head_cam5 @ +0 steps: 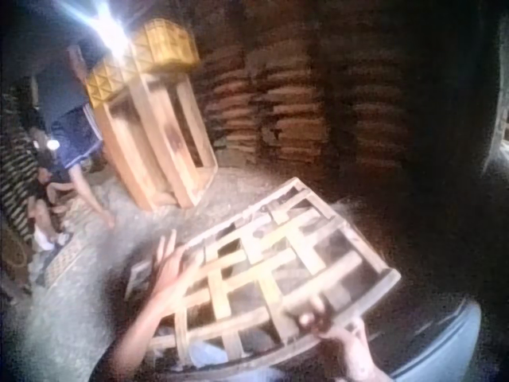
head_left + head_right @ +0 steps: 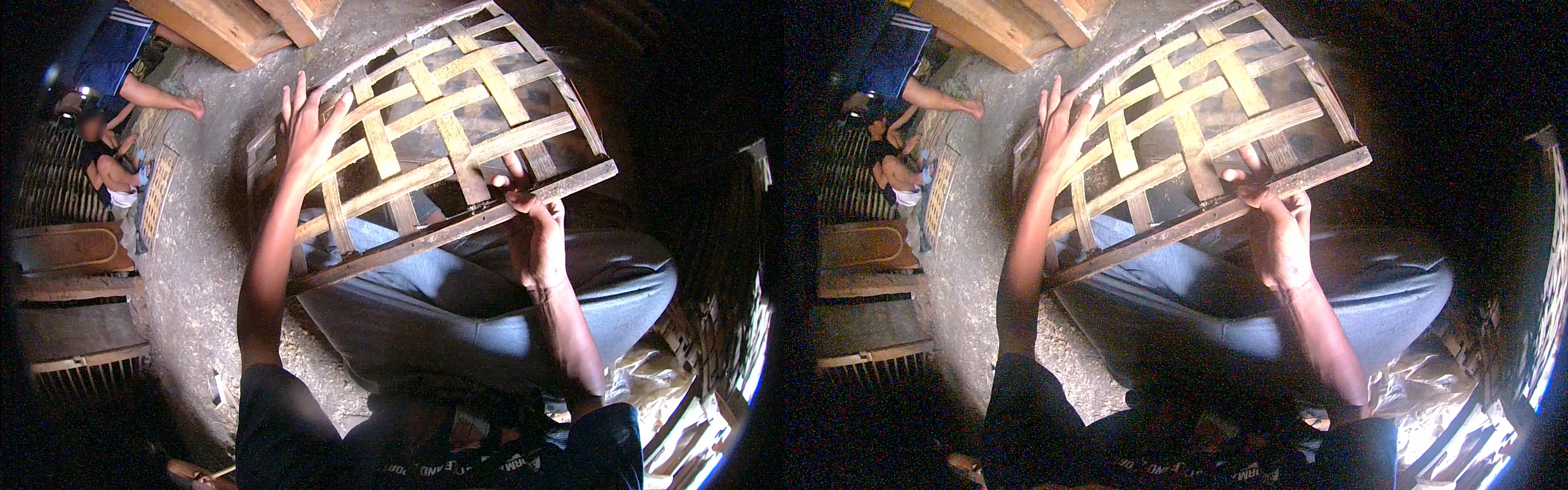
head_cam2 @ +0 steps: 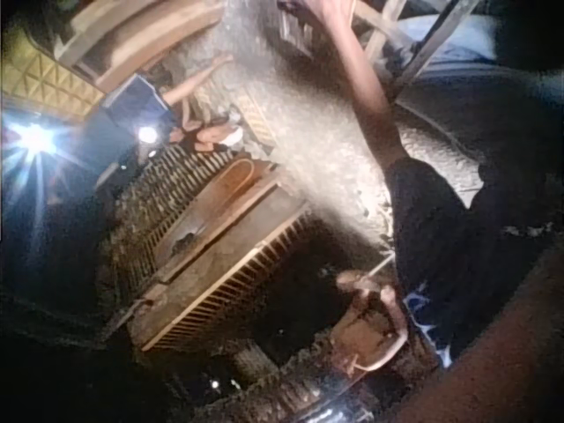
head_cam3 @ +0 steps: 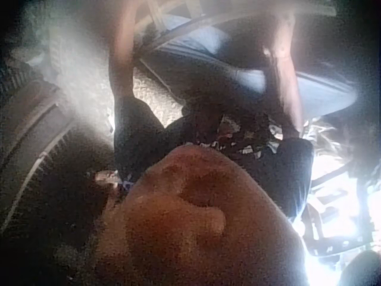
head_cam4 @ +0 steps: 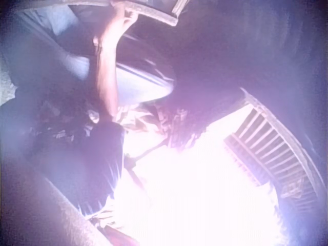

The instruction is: The person sits on the floor and repeatedly picks up a rectangular wooden lattice frame, then uses a small metal tool to scrape or pry along the frame's joints and edges. The person turns the frame over and works on multiple sections before placing it back down and picking up another frame to repeat the process.

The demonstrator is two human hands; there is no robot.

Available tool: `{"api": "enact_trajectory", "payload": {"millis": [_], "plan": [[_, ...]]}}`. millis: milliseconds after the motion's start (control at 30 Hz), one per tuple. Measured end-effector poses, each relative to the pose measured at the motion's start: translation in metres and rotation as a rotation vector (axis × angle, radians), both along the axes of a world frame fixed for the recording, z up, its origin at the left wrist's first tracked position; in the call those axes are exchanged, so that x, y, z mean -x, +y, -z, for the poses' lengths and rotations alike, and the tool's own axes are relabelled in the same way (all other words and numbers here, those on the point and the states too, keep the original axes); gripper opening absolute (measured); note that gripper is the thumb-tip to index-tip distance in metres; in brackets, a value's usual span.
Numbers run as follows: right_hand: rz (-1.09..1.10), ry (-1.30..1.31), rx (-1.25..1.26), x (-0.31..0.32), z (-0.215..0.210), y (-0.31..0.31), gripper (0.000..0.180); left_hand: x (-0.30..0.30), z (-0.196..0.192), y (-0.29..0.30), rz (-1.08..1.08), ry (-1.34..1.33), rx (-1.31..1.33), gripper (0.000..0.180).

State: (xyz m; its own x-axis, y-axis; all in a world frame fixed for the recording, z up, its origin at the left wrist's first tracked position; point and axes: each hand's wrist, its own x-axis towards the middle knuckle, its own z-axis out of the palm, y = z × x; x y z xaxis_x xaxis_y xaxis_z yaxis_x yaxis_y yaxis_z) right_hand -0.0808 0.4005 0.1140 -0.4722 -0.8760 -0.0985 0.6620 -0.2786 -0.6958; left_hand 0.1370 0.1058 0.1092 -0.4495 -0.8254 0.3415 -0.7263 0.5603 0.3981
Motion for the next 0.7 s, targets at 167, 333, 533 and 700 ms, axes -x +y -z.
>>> {"api": "enact_trajectory", "payload": {"millis": [167, 333, 533, 700], "plan": [[0.002, 0.002, 0.007, 0.001, 0.003, 0.0, 0.042, 0.004, -0.007, 0.005, 0.005, -0.075, 0.037, 0.075], [0.016, 0.014, -0.003, 0.001, 0.004, 0.0, 0.042, 0.006, -0.014, 0.011, -0.003, -0.161, 0.121, 0.069], [0.0, 0.016, -0.022, 0.001, 0.0, 0.002, 0.046, 0.005, -0.019, 0.01, 0.018, -0.169, 0.214, 0.069], [0.02, 0.001, -0.011, -0.001, 0.003, 0.004, 0.048, 0.008, -0.019, 0.014, 0.02, -0.208, 0.208, 0.057]]}}
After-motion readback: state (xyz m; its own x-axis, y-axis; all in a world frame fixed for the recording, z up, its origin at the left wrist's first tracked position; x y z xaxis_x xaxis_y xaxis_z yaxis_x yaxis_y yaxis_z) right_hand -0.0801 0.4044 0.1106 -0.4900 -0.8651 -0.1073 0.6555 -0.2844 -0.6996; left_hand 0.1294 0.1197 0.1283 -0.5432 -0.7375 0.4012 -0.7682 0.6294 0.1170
